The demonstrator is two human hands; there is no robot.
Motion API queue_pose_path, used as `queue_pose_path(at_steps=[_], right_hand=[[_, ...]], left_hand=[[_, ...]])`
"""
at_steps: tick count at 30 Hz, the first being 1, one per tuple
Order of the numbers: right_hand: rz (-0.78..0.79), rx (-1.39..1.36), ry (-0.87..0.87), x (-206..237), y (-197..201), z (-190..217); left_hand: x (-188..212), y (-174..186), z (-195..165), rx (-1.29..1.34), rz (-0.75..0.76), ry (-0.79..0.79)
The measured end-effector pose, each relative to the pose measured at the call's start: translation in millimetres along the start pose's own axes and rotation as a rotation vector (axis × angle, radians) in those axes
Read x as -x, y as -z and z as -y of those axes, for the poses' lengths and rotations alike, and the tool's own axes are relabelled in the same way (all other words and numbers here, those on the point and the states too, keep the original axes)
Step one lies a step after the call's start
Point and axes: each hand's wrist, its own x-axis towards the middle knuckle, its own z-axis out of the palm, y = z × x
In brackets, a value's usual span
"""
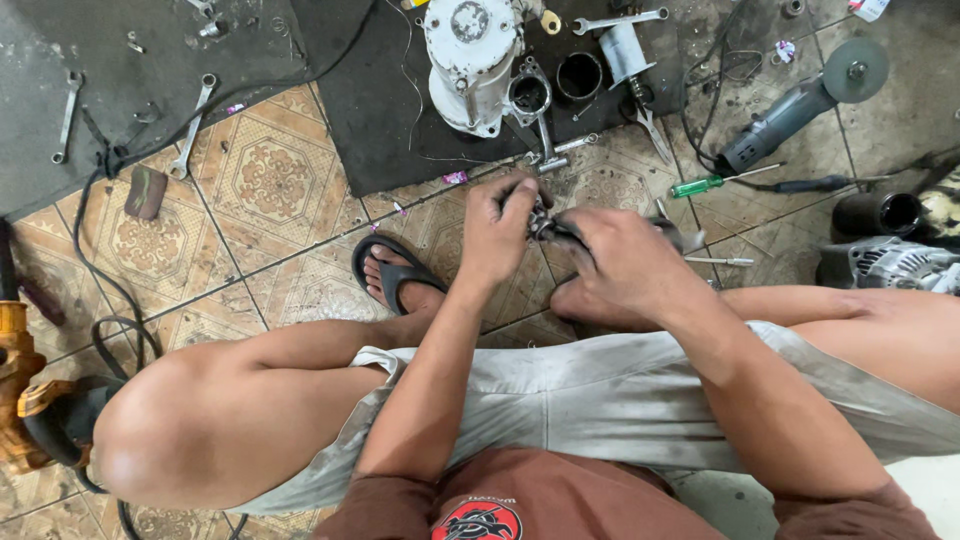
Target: The person sits on the floor and uses an angle grinder to smooth the surface of a small metal engine part. They then use a wrench to tighten bolts on the part and inspect it closely.
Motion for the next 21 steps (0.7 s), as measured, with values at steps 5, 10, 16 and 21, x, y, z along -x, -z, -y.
queue_pose_path(at_steps=[5,10,16,21], right_hand=[[0.017,0.184,0.197,-8,31,14],[-0.023,0.075,0.059,-4,30,10],[-0.227,-0.187,-0.09,0,0,-2],[-0.199,-0.117,-0.163,1,-13,-10]], left_hand=[[-6,-4,-1,-0.115,0.009,0.096],[-5,1,-6,0.049,-0.051,0.28],[-3,-10,-7,0.22,-0.05,0.301],[1,-17,-3,0.184,-0.02,0.269]])
